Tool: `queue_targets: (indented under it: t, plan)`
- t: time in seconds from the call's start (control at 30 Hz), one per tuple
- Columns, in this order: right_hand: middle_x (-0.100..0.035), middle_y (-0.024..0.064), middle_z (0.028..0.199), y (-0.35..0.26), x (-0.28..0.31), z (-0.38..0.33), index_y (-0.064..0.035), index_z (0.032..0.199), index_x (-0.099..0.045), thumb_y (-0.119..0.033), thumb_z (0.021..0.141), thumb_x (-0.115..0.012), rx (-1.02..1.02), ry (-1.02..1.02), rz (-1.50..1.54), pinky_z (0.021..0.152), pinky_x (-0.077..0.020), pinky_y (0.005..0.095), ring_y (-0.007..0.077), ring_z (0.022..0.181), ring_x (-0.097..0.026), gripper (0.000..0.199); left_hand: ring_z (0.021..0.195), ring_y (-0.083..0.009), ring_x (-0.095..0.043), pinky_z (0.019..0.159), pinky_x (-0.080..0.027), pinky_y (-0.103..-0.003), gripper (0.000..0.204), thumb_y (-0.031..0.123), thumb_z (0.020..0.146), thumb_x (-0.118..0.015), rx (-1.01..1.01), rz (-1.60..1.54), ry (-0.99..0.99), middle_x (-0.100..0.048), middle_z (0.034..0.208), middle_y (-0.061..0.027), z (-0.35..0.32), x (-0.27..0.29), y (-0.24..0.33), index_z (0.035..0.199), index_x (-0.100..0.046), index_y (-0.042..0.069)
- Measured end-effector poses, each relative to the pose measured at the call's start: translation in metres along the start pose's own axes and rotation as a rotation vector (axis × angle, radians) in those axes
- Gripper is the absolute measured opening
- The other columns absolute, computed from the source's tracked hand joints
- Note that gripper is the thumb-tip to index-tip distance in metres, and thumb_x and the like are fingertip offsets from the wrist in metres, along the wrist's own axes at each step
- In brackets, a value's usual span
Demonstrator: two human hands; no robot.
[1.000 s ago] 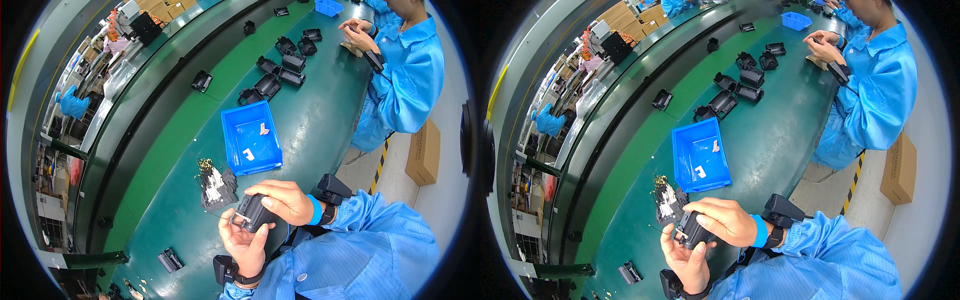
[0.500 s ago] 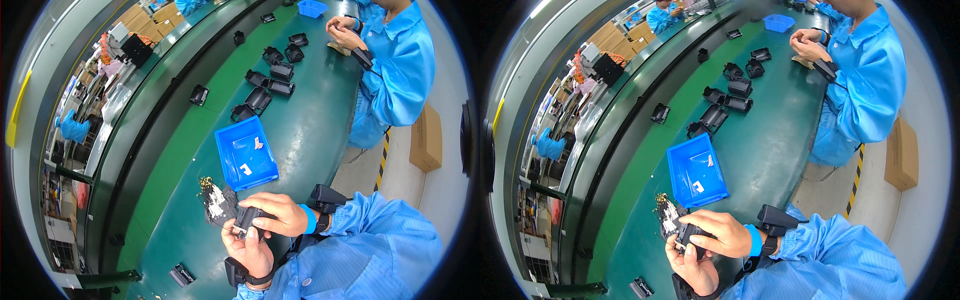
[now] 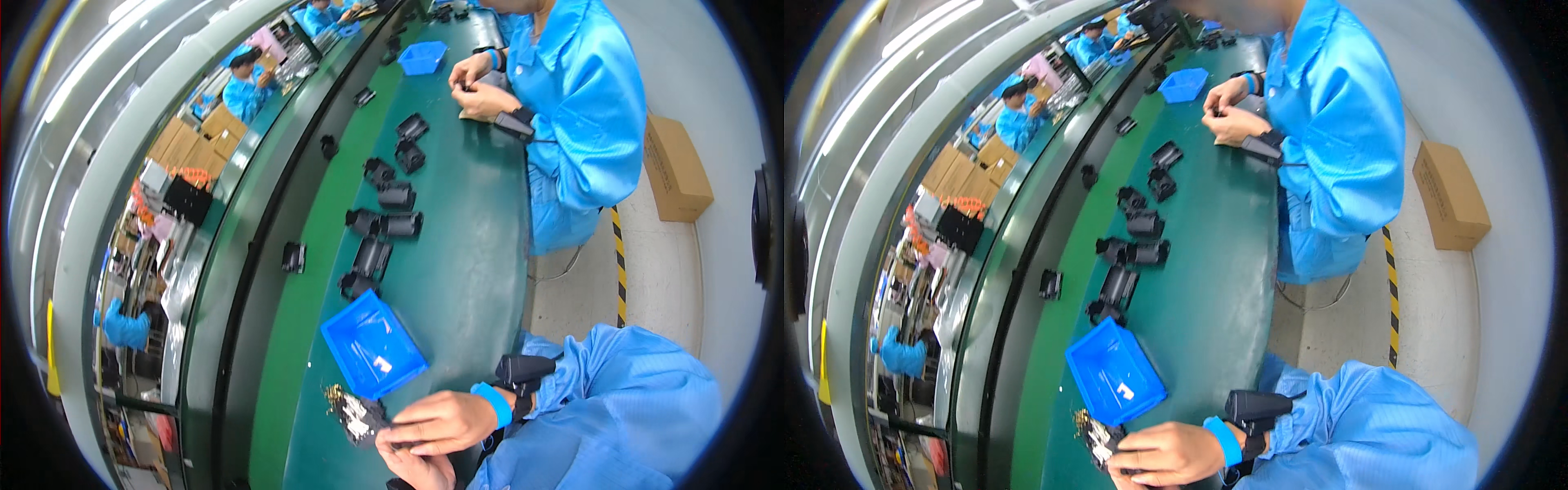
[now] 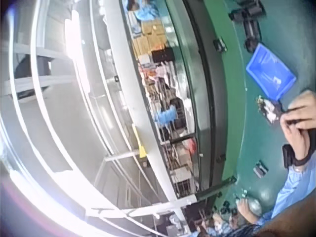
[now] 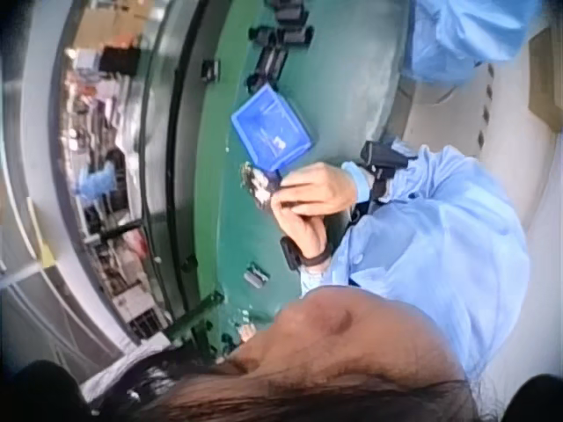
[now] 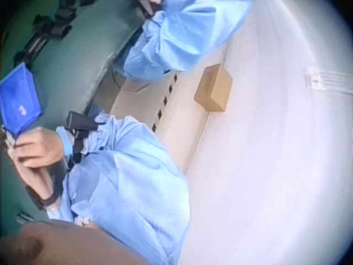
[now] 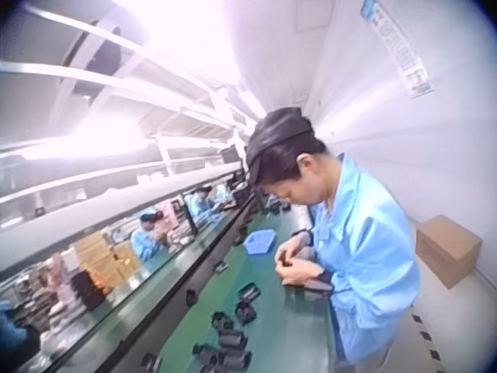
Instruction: The recorder is assembling small electronic components on a factory production line.
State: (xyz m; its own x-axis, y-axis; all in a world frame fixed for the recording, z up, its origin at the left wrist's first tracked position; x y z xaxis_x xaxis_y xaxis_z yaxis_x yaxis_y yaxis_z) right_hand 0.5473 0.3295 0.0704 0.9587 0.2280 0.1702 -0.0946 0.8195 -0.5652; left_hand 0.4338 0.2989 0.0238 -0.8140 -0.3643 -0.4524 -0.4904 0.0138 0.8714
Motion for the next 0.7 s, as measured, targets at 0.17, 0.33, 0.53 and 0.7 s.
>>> queue_targets:
  t: [0.17, 0.33, 0.53, 0.7]
  plan:
    - [-0.056, 0.018, 0.106, 0.001, 0.047, -0.002, 0.0026, 0.12, -0.05, -0.018, 0.087, -0.057, -0.031, -0.071, -0.045, 0.077, -0.048, 0.0364, 0.0305, 0.093, -0.057, 0.04, 0.095, -0.0161, -0.049, 0.087, -0.04, -0.03, 0.048, -0.002, 0.073, -0.061, -0.089, 0.309, -0.248, -0.048, 0.105, -0.0064, -0.003, -0.022, 0.021, 0.115, -0.041, 0.008]
    - [-0.059, 0.013, 0.096, 0.051, 0.14, -0.036, -0.0025, 0.091, -0.06, -0.02, 0.083, -0.059, -0.411, 0.072, -0.446, 0.076, -0.0461, 0.0373, 0.0293, 0.085, -0.057, 0.019, 0.097, -0.0203, -0.052, 0.083, -0.043, -0.031, 0.05, 0.005, 0.075, -0.066, -0.326, 0.56, -0.1, -0.051, 0.108, -0.0101, 0.078, 0.041, 0.101, 0.119, -0.042, 0.004]
    - [-0.061, 0.0057, 0.08, 0.071, 0.145, -0.049, -0.0046, 0.069, -0.057, -0.016, 0.076, -0.064, -0.432, 0.062, -0.563, 0.069, -0.0397, 0.035, 0.023, 0.075, -0.056, 0.015, 0.078, -0.0128, -0.057, 0.056, -0.045, -0.021, 0.046, 0.0, 0.071, -0.07, -0.227, 0.639, 0.081, -0.055, 0.094, -0.0042, 0.214, 0.101, 0.126, 0.11, -0.047, 0.006]
    - [-0.061, 0.0067, 0.081, 0.071, 0.144, -0.05, -0.0049, 0.076, -0.06, -0.013, 0.07, -0.065, -0.427, 0.074, -0.589, 0.072, -0.0404, 0.0366, 0.0255, 0.079, -0.057, 0.011, 0.073, -0.012, -0.056, 0.054, -0.044, -0.022, 0.042, -0.002, 0.07, -0.07, -0.16, 0.608, 0.03, -0.056, 0.087, -0.001, 0.281, 0.086, 0.1, 0.104, -0.048, 0.01]
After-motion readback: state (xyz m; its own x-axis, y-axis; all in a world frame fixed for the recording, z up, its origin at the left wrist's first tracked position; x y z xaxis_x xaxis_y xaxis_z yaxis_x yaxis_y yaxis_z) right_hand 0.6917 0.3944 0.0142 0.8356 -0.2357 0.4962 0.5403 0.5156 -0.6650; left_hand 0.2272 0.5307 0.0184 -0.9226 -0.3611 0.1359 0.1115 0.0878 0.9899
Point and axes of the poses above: each hand's wrist, its own z-axis towards the middle knuckle, its own x-axis out of the back of the hand, y = z × x, the point moved 7 cm from there along z, towards the middle knuckle
